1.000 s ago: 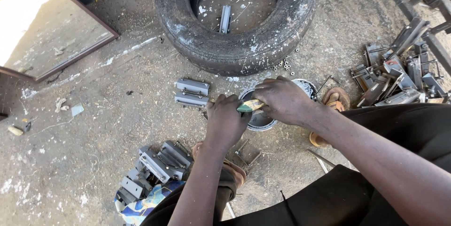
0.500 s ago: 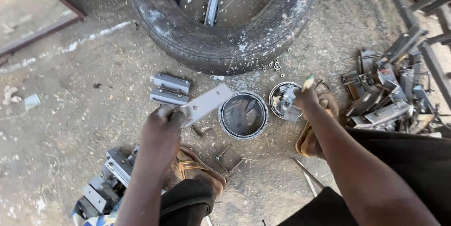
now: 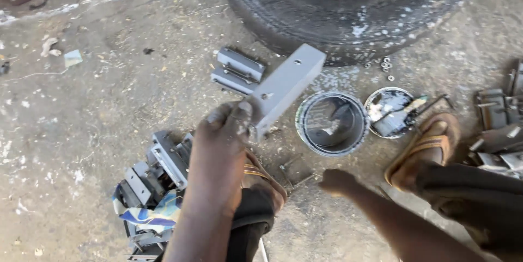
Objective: Painting metal components with a brush and assembling them with bolts.
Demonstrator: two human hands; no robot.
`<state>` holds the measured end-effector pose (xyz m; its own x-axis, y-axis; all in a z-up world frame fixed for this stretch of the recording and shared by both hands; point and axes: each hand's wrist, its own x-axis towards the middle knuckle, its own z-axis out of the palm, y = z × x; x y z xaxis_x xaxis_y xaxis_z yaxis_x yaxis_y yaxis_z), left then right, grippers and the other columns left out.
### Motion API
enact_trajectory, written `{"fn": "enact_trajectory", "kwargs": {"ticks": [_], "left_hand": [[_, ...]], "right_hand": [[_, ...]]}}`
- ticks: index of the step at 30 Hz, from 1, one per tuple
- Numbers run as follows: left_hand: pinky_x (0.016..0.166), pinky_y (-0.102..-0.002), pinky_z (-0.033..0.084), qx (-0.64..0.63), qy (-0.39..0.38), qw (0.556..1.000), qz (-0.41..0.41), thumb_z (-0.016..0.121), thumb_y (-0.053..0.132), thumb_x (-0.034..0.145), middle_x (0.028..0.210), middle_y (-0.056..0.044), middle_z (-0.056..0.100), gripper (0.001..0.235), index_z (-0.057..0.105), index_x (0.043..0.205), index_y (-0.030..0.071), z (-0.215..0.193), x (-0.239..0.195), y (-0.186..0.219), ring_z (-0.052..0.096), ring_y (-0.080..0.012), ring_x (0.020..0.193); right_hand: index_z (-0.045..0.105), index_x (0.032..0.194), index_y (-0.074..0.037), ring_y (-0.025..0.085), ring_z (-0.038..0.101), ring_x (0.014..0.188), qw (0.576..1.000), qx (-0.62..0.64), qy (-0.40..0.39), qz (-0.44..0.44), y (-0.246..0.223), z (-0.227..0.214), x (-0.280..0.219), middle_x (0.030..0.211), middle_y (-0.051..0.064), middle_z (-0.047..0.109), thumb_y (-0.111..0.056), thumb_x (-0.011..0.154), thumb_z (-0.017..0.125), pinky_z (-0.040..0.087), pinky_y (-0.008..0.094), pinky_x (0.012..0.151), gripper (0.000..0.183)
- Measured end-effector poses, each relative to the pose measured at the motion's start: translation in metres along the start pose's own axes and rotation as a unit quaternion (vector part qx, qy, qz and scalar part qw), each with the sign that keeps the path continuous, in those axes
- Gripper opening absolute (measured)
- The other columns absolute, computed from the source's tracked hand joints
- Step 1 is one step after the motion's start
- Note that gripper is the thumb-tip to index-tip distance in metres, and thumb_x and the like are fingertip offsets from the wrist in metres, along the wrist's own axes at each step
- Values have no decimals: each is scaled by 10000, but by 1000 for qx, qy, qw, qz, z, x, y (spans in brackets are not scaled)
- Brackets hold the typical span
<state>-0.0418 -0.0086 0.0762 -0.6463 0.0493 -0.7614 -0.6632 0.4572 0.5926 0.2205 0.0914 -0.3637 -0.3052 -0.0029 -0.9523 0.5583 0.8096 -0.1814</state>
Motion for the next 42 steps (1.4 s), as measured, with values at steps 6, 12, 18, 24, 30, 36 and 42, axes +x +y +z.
{"fn": "enact_trajectory", "kwargs": {"ticks": [6,12,18,24,30,36,42], "left_hand": [[862,-336,489,-52,-39,998,19,640,277,968,1021,-88,858,294,677,711,140,-4,1,-19,756,-224,999],[703,-301,468,-60,-33,993,96,648,183,990,730,-14,697,193,785,897,84,-8,3,-12,598,-134,721],[456,-316,264,6,-29,1000,-9,539,301,1036,682,-45,634,277,672,1264,216,-14,-12,20,331,-117,424],[383,-251,207,-25,-35,992,121,531,211,1054,507,13,467,308,670,1301,88,-4,6,-10,297,-58,378],[402,-206,295,39,5,989,140,544,232,1058,644,-6,643,270,686,1252,110,-3,13,-11,356,-41,420],[1188,-540,377,79,44,990,108,551,283,1018,1509,-86,545,563,394,1512,63,5,13,-4,530,-281,1371],[1143,-619,189,140,29,966,214,545,298,1012,1190,-109,608,280,652,1101,55,18,29,-17,427,-344,1267]], "right_hand": [[703,1116,-140,325,727,1031,994,24,87,53,-130,-7,-1,1111,84,748,-353,1017,470,593,457,822,331],[651,1101,-128,311,730,939,981,-9,192,-25,-110,43,42,1135,73,703,-152,1008,499,590,498,717,180],[613,992,-199,335,648,953,981,35,137,-136,-86,-14,-15,1043,98,652,-247,946,549,476,478,751,93],[586,1067,-94,219,599,734,965,-41,101,-237,-101,-148,-215,978,96,656,-93,1014,567,418,368,611,56],[536,1297,-308,53,582,530,972,-6,232,-25,-95,-226,-376,772,-50,711,-261,1089,451,473,144,433,229],[592,1047,-130,183,508,535,931,207,300,5,-82,-279,-414,676,75,555,-299,1148,446,444,270,477,245],[685,976,-28,286,641,756,829,256,404,-290,-52,-279,-377,758,141,596,-273,1063,465,526,474,776,340]]}}
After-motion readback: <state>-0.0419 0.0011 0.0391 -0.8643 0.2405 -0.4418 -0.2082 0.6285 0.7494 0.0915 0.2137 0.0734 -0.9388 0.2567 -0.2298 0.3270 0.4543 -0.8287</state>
